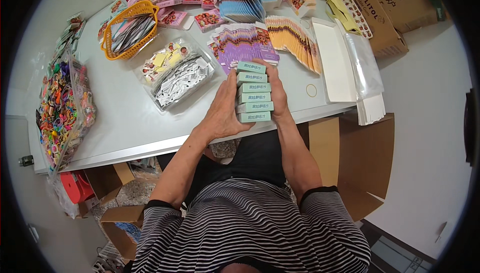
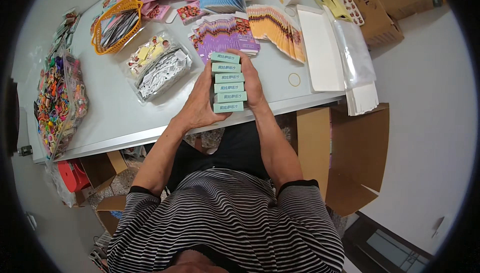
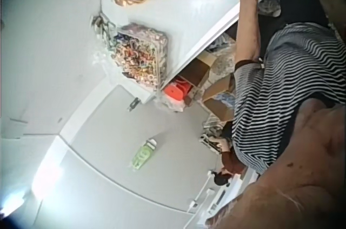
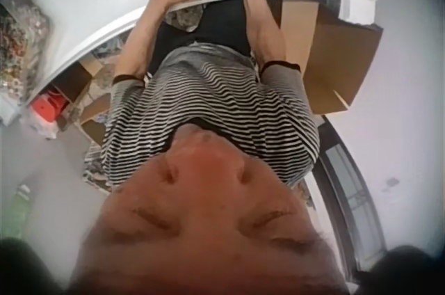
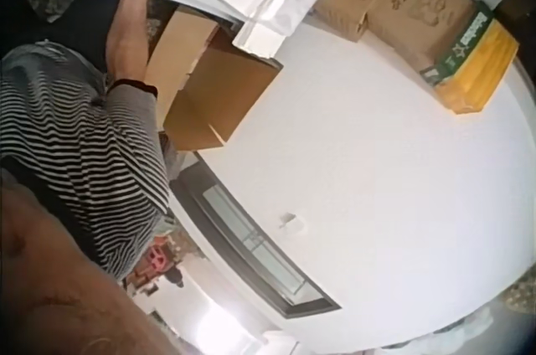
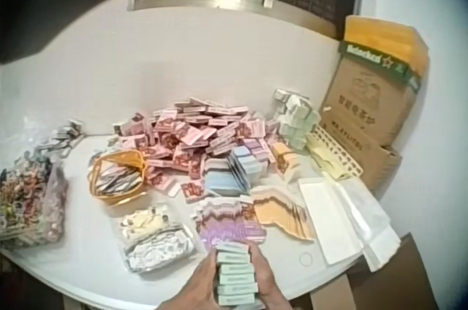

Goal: Folding and stacking small pink packets or cards on a workbench.

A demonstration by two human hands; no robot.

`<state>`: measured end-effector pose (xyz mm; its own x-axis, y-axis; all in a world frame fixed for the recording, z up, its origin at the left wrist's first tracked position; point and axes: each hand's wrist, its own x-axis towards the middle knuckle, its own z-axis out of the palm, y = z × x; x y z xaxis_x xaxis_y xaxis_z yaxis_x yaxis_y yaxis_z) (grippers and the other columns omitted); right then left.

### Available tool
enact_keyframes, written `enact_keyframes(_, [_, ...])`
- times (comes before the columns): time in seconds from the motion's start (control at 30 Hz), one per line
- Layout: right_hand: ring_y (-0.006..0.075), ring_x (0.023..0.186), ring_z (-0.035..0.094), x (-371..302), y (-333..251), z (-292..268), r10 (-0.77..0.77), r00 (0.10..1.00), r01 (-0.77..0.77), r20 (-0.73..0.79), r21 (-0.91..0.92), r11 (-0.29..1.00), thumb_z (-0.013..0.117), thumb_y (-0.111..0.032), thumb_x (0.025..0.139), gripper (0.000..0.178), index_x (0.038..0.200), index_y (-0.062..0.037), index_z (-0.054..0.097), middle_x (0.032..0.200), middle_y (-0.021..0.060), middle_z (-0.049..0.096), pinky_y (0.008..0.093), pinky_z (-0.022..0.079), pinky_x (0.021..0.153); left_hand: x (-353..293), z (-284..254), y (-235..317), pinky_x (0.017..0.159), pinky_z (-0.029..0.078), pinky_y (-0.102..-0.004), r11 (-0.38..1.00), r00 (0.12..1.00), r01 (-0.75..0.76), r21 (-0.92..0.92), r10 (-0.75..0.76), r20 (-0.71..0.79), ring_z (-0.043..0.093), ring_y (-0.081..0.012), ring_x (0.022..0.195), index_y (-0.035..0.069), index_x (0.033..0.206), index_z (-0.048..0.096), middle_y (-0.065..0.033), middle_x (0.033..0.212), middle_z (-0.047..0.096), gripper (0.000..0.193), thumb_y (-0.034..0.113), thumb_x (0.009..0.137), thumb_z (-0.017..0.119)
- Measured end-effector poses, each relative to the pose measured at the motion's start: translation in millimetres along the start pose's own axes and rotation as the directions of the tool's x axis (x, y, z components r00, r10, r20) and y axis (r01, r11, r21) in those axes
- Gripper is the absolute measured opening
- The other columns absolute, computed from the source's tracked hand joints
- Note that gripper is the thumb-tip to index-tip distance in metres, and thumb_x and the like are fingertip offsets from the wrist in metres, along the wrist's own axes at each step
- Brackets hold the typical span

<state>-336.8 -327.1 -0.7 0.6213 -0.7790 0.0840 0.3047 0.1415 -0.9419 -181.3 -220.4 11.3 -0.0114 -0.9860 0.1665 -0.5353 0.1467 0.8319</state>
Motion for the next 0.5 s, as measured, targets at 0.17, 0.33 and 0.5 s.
enact_keyframes(0.17, [0.0198, 0.128, 0.053, 1, 3, 2, -0.013, 1.000, 0.015, -0.015, 0.141, 0.990, 0.026, -0.061, 0.107, 0.075, 0.155, -0.0038, 0.033, 0.145, 0.0102, 0.049, 0.0343, 0.043, 0.109, -3, -7, 5, 0.122, 0.030, -0.0471, 0.993, 0.999, 0.038, -0.112, -0.040, -0.018, 0.032, -0.0457, 0.145, -0.005, 0.158, -0.002, -0.0311, 0.157, 0.027, 0.142, 0.030, 0.059, 0.093])
enact_keyframes(0.33, [0.0216, 0.128, 0.052, -4, 16, 9, -0.026, 0.995, 0.043, -0.099, 0.169, 0.985, 0.040, -0.057, 0.106, 0.076, 0.159, -0.0045, 0.023, 0.143, 0.0120, 0.048, 0.0352, 0.041, 0.111, 7, -4, 2, 0.123, 0.029, -0.0479, 0.998, 0.999, 0.053, 0.022, -0.053, 0.000, 0.028, -0.0449, 0.147, -0.006, 0.158, 0.000, -0.0301, 0.158, 0.025, 0.149, 0.038, 0.054, 0.097])
enact_keyframes(0.5, [0.0189, 0.122, 0.055, -5, 19, 6, -0.007, 1.000, 0.013, -0.030, 0.219, 0.976, 0.039, -0.051, 0.108, 0.065, 0.153, -0.0045, 0.032, 0.138, 0.0105, 0.052, 0.0348, 0.045, 0.107, 4, -6, -3, 0.123, 0.027, -0.0484, 0.997, 0.998, 0.067, 0.045, -0.067, 0.003, 0.025, -0.0441, 0.148, -0.003, 0.159, 0.003, -0.0283, 0.160, 0.021, 0.150, 0.041, 0.051, 0.097])
